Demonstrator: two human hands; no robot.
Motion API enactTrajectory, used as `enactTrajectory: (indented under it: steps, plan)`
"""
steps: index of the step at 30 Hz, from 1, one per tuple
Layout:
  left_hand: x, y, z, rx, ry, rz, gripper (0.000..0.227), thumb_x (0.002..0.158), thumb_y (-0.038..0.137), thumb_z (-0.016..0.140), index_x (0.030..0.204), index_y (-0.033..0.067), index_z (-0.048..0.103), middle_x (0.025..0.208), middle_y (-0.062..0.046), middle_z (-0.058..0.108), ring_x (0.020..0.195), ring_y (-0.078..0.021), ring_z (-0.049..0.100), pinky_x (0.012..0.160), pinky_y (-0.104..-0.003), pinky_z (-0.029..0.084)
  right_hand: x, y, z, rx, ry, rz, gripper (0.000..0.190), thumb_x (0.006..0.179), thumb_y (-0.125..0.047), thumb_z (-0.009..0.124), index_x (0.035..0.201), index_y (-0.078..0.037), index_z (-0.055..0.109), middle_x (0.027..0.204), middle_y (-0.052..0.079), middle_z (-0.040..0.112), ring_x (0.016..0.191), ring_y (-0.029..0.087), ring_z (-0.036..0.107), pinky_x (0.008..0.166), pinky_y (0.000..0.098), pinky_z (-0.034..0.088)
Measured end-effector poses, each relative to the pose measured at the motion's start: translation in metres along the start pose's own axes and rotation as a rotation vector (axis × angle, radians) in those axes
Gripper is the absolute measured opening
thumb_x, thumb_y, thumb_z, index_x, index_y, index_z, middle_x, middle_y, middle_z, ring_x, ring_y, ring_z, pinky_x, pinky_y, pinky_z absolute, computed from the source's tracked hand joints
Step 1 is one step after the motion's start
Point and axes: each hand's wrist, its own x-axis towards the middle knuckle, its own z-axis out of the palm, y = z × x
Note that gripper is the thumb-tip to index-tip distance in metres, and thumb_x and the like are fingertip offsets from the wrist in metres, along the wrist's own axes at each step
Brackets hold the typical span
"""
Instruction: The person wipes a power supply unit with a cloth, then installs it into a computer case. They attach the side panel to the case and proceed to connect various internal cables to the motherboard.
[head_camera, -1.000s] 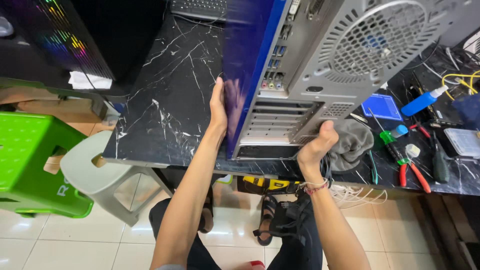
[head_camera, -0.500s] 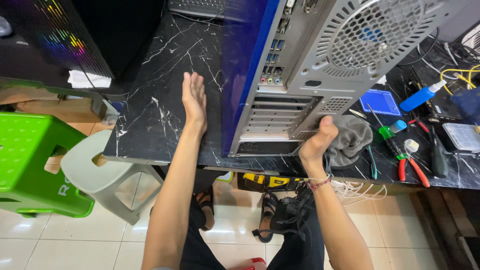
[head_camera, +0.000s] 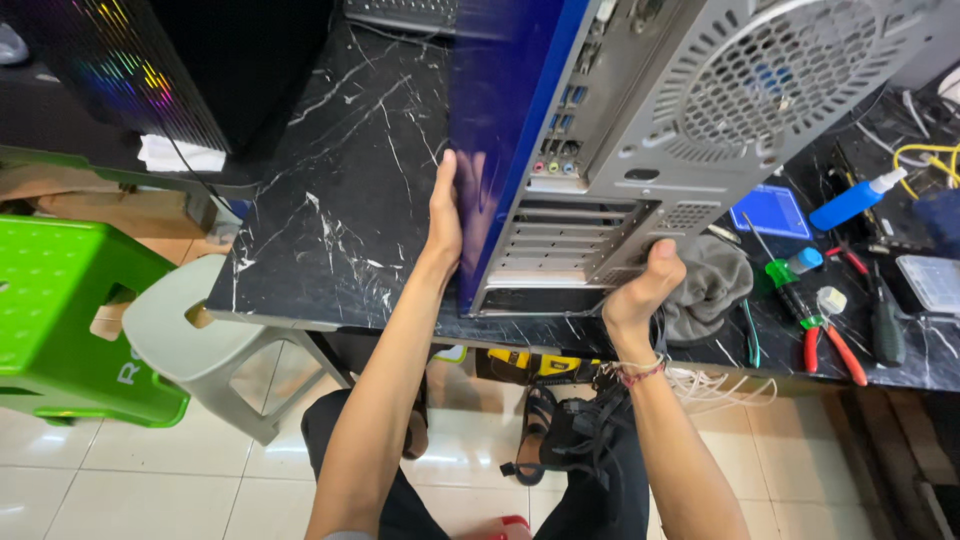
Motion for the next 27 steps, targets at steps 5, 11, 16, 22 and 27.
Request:
enactTrajectory:
  steps: [5,11,16,22,27]
  plan:
    - [0.006,-0.008,-0.027,0.297,0.033,0.044,0.084,0.113,0.066,0.049,0.177,0.0135,0.034,0.184,-0.018,0.029,0.171,-0.0359,0.021,0.143,-0.051,0.010,0.002,0.006,0.000,-0.018,-0.010,-0.016,0.060,0.122,-0.035,0.037,0.085,-0.004,0.072,0.082,0.010,0.070,0.086,0.015,0.058,0.087,0.0338,0.054]
    - [-0.026,-0.024,-0.044,0.406,-0.028,0.008,0.089,0.116,0.063,0.040,0.179,0.0032,0.020,0.186,-0.027,0.013,0.172,-0.0429,0.008,0.141,-0.054,0.004,0.002,0.010,0.000,-0.076,0.019,-0.059,0.060,0.123,-0.033,0.037,0.082,-0.002,0.068,0.081,0.015,0.069,0.086,0.018,0.058,0.085,0.0338,0.051]
    - [-0.056,-0.006,-0.049,0.500,-0.114,0.001,0.100,0.111,0.071,0.040,0.180,0.0041,0.012,0.186,-0.028,0.007,0.170,-0.0459,0.007,0.140,-0.057,0.006,0.000,0.020,-0.002,-0.090,0.091,-0.017,0.053,0.126,-0.034,0.050,0.107,0.011,0.069,0.107,0.032,0.066,0.103,0.027,0.054,0.105,0.0471,0.044]
    - [-0.089,0.026,-0.058,0.822,-0.266,-0.002,0.156,0.065,0.070,0.089,0.181,0.0083,0.005,0.186,-0.028,0.007,0.165,-0.0552,0.021,0.133,-0.067,0.022,-0.008,-0.013,0.023,0.033,0.110,0.058,0.046,0.123,-0.051,0.043,0.120,-0.007,0.055,0.120,0.014,0.053,0.114,0.021,0.049,0.118,0.0396,0.038]
    - [-0.083,0.035,-0.054,0.900,-0.244,-0.022,0.142,0.068,0.033,0.093,0.181,0.0100,0.010,0.186,-0.026,0.014,0.158,-0.0601,0.033,0.125,-0.072,0.033,-0.010,-0.059,0.046,0.119,0.077,0.110,0.050,0.120,-0.055,0.037,0.138,-0.013,0.056,0.139,0.007,0.057,0.129,0.018,0.052,0.125,0.0370,0.039]
